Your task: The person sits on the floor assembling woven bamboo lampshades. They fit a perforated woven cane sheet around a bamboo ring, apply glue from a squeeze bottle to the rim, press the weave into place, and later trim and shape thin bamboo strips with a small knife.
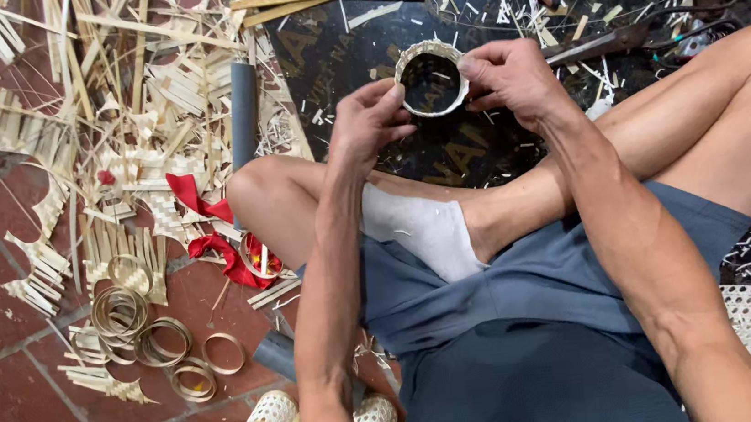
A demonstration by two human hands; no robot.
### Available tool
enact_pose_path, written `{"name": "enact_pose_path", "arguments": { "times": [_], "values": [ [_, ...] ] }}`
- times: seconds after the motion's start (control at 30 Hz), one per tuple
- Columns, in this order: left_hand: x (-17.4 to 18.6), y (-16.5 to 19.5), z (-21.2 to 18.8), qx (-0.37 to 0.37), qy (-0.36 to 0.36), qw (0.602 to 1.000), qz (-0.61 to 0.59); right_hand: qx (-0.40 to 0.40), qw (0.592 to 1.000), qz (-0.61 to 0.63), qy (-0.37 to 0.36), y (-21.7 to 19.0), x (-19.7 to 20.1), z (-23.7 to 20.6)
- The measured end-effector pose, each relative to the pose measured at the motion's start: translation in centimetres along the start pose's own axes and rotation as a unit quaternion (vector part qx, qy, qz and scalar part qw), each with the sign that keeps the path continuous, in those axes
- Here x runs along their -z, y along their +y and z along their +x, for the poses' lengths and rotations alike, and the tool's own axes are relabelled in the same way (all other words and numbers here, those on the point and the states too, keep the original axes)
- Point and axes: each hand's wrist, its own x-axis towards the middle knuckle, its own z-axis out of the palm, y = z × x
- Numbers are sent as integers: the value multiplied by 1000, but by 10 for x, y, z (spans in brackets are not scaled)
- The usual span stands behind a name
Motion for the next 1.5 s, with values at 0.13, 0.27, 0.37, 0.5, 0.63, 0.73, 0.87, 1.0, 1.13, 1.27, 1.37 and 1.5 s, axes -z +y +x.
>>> {"name": "enact_pose_path", "arguments": {
  "times": [0.13,0.27,0.37,0.5,0.63,0.73,0.87,1.0,1.13,1.27,1.37,1.5],
  "values": [
    [1,-3,0,7,28,1000,0,-46,998,39,1,4,0,-1],
    [3,3,2,11,8,1000,-17,-31,998,56,15,7,0,-7],
    [0,5,2,14,2,1000,-20,-45,996,69,19,8,1,-9],
    [-7,8,-2,36,-10,999,-22,-38,993,108,12,12,1,-7],
    [-13,10,-9,7,-33,999,-23,-4,990,138,33,18,-1,-7],
    [-15,13,-10,-6,-16,1000,-13,13,988,146,42,18,-3,-10],
    [-12,21,-6,2,9,1000,22,43,989,129,58,11,-2,-9],
    [-13,25,1,-1,-16,999,31,22,991,117,54,6,-1,-6],
    [-12,24,-1,-21,-1,998,65,52,993,96,42,-2,0,-7],
    [-8,29,1,-36,1,977,212,172,973,-142,53,-22,4,-6],
    [-22,34,25,-340,74,812,469,261,880,-393,62,-37,-3,2],
    [-52,26,64,-285,88,706,642,246,732,-631,80,-41,-22,18]
  ]
}}
